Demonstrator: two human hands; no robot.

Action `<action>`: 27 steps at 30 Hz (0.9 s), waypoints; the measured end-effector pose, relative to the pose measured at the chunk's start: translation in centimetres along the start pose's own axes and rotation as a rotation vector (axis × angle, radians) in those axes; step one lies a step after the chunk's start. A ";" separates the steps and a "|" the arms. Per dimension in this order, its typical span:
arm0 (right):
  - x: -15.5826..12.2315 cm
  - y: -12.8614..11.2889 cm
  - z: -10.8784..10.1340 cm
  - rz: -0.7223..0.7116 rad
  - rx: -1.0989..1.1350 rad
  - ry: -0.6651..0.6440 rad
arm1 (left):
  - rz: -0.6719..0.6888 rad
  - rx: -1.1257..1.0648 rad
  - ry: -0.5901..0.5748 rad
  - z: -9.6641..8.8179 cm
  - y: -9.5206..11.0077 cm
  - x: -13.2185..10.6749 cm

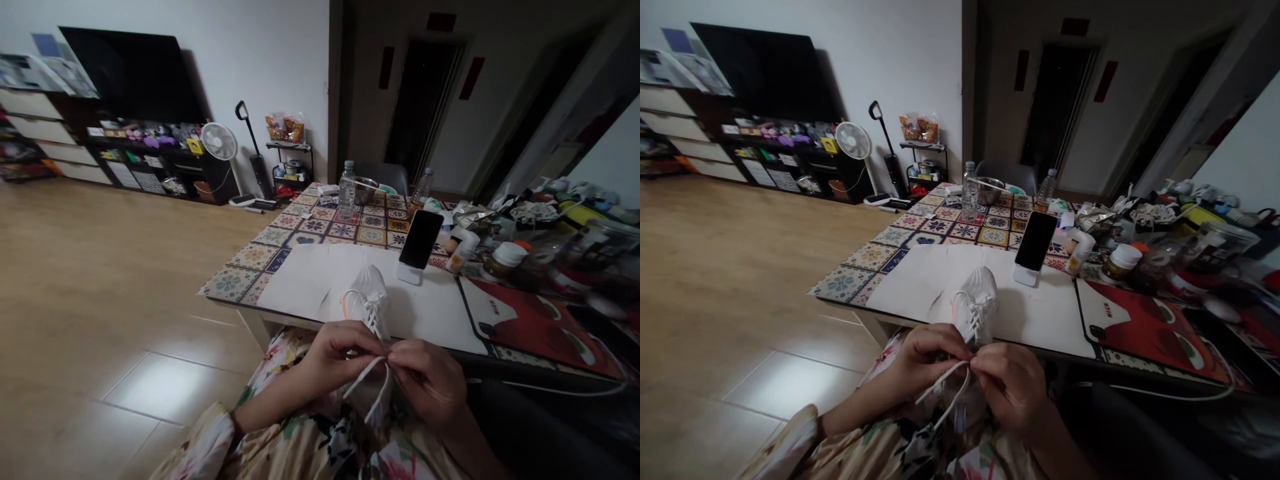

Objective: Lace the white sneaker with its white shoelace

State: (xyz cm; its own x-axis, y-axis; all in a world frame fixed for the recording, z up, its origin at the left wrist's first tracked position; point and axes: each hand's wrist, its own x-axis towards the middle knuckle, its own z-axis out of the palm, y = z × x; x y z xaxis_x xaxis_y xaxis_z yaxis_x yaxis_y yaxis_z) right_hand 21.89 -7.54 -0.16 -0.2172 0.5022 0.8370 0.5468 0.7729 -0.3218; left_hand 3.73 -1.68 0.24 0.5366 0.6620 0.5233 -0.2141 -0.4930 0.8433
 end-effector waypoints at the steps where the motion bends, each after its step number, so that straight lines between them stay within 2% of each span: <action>1: 0.0 0.0 0.0 -0.005 -0.004 -0.018 | 0.003 -0.008 0.005 0.0 0.0 -0.1; 5: -0.4 0.0 0.2 0.010 -0.010 -0.070 | 0.016 -0.018 0.038 -0.1 -0.2 -0.4; 8: -0.8 -0.1 0.3 0.070 0.054 -0.058 | 0.014 0.013 -0.001 0.0 -0.2 -0.3; 13: -1.7 0.1 0.6 0.287 0.247 0.153 | 0.002 0.042 -0.105 0.2 0.4 -0.1; 15: -1.9 0.4 0.8 0.358 0.235 0.157 | -0.021 0.039 -0.100 0.3 0.5 -0.2; 17: -2.1 0.6 0.9 0.367 0.189 0.109 | -0.073 0.020 -0.087 0.4 0.5 -0.4; 20: -2.4 0.9 0.9 0.308 0.105 0.081 | -0.135 -0.047 -0.076 0.4 0.4 -0.7; 24: -2.9 1.1 1.0 0.273 0.050 0.090 | -0.055 -0.052 -0.087 0.2 0.1 -0.7; 27: -3.0 1.1 1.4 0.334 0.051 0.163 | -0.049 -0.042 -0.079 0.2 0.1 -0.6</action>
State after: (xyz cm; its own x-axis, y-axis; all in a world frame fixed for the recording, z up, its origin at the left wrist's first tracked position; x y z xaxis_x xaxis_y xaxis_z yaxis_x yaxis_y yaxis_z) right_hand 22.01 -7.66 -3.63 0.0999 0.6648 0.7403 0.5237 0.5975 -0.6073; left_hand 3.53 -2.26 -0.02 0.6099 0.6372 0.4711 -0.2187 -0.4360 0.8730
